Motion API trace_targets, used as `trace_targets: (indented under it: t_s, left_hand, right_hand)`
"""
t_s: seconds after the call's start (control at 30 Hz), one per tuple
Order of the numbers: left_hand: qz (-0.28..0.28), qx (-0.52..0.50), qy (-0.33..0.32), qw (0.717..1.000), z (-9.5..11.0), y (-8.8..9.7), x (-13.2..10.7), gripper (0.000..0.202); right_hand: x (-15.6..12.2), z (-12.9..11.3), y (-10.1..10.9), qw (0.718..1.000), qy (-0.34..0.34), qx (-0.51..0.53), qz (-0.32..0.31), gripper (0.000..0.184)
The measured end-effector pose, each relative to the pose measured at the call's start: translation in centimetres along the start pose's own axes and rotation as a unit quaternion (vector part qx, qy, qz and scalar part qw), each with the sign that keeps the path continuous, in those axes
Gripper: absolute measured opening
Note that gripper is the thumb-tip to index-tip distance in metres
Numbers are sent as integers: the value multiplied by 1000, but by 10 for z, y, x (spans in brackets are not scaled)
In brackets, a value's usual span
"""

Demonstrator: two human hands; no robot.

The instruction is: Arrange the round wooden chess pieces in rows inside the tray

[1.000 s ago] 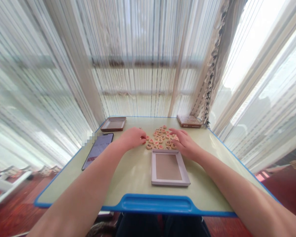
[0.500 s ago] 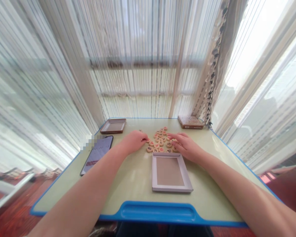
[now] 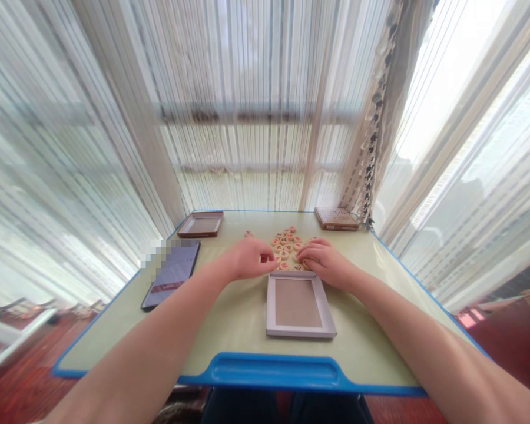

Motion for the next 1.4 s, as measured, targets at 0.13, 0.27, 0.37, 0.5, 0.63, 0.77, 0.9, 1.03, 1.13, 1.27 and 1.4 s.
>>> trace_targets:
  t_s: [0.13,0.27,0.37,0.5,0.63,0.77,0.9,1.03,1.13,1.27,1.4]
  left_hand:
    - [-39,25,-24,999,5,-3,-2,19]
    - [-36,42,-15,998,1,-7,0,18]
    - [-39,17,-11,999,-5,-9,2,16]
    - [24,-6,38,999,-16,-7,6,22]
    - [169,55,84,980,-35,-5,13,30]
    - [171,51,150,972,-56,-11,21,43]
    - [42,-46,208,976,-63,-19,25,55]
    - [-1,-124,204,971,-53,-23,25,56]
    - [7,-202,213,956,-42,-19,22,52]
    - [25,-246,223,943,-31,-13,16,48]
    - [29,-217,182,958,-28,-15,15,40]
  right_hand:
    - [0,-1,2,1000,1,-12,10,19]
    - [0,-1,4,1000,-14,-19,15,19]
    - [-1,0,5,999,-24,-27,8,20]
    - [-2,1,8,998,-36,-43,9,24]
    - [-4,4,8,993,-88,-81,16,36]
    - [-7,14,-1,973,-188,-123,-44,52]
    - [-10,19,-11,963,-212,-105,-128,57]
    - [-9,17,-12,970,-193,-57,-134,59]
    - [-6,14,-8,980,-152,-1,-128,57]
    - [-5,18,-6,982,-174,-14,-78,57]
    - [-8,24,-11,976,-196,-47,-80,57]
Point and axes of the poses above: each hand's wrist, its own x-axis towards the middle knuckle, its own y-axis out of the back of the hand, z = x × y, the point moved 1 cm from there along x, towards the middle knuckle, and after that the axes turned 13 degrees about y, right-handed, at the moved point
